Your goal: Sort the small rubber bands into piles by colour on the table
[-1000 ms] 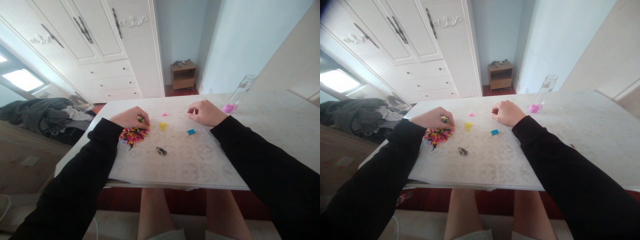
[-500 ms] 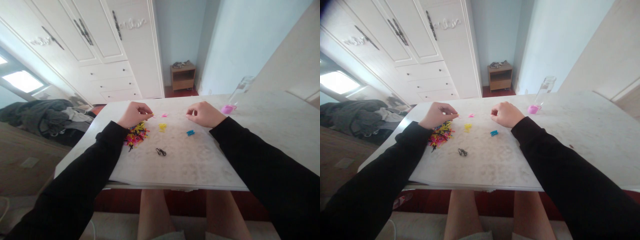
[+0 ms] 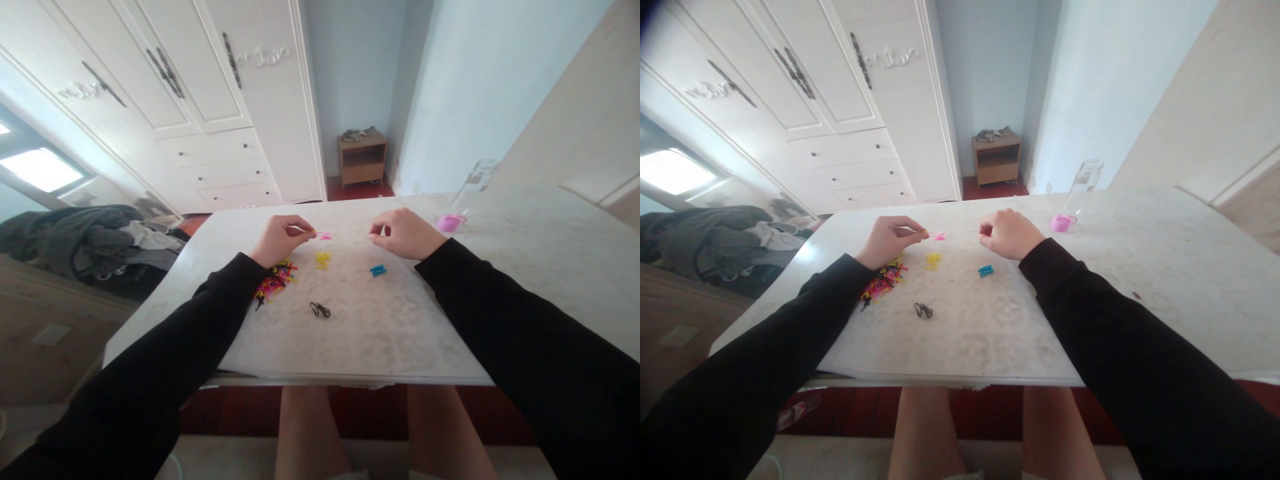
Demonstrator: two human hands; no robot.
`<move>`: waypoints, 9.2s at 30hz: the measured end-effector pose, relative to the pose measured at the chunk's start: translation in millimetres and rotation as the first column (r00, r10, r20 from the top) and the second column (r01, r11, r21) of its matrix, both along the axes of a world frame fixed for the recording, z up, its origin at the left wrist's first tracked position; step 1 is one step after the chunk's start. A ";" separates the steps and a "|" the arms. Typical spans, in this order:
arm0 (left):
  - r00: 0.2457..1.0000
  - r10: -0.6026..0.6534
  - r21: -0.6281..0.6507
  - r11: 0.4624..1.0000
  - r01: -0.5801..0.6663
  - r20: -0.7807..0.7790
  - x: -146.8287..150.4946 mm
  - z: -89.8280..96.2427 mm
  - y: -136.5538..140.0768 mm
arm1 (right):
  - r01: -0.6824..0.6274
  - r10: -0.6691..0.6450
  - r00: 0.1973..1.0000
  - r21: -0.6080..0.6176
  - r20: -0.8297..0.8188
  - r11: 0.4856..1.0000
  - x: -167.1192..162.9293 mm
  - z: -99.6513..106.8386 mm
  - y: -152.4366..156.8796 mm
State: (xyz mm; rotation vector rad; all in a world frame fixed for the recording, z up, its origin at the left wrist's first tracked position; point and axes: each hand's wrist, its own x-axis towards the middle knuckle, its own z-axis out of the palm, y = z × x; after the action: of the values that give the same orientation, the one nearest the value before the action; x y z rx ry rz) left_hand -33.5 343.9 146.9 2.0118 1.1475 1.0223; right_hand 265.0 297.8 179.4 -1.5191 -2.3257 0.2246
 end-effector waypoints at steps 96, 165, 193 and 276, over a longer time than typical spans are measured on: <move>0.956 -0.203 0.121 0.965 0.232 -0.214 2.6 26.8 -22.6 | -0.744 0.649 0.631 -0.092 -0.425 0.662 -67.0 1.1 -61.1; 0.667 -0.405 -0.129 0.897 0.423 -0.626 -32.7 45.5 -13.8 | -0.609 0.585 0.762 0.004 -0.278 0.793 -62.4 -1.7 -58.3; 0.855 -0.479 -0.062 0.877 0.477 -0.201 -13.2 38.4 -24.3 | -0.508 0.503 0.834 0.039 -0.227 0.861 -61.3 -5.9 -55.4; 0.741 -0.423 -0.095 0.892 0.442 -0.521 -28.9 44.9 -12.7 | -0.011 0.010 1.000 0.091 0.014 0.996 8.5 -3.9 5.7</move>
State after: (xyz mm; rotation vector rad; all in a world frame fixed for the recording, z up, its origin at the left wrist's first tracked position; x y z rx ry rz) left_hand -62.4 331.2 191.8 2.5173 0.8324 0.2429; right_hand 273.5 303.4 175.5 -1.4693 -2.3210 0.1095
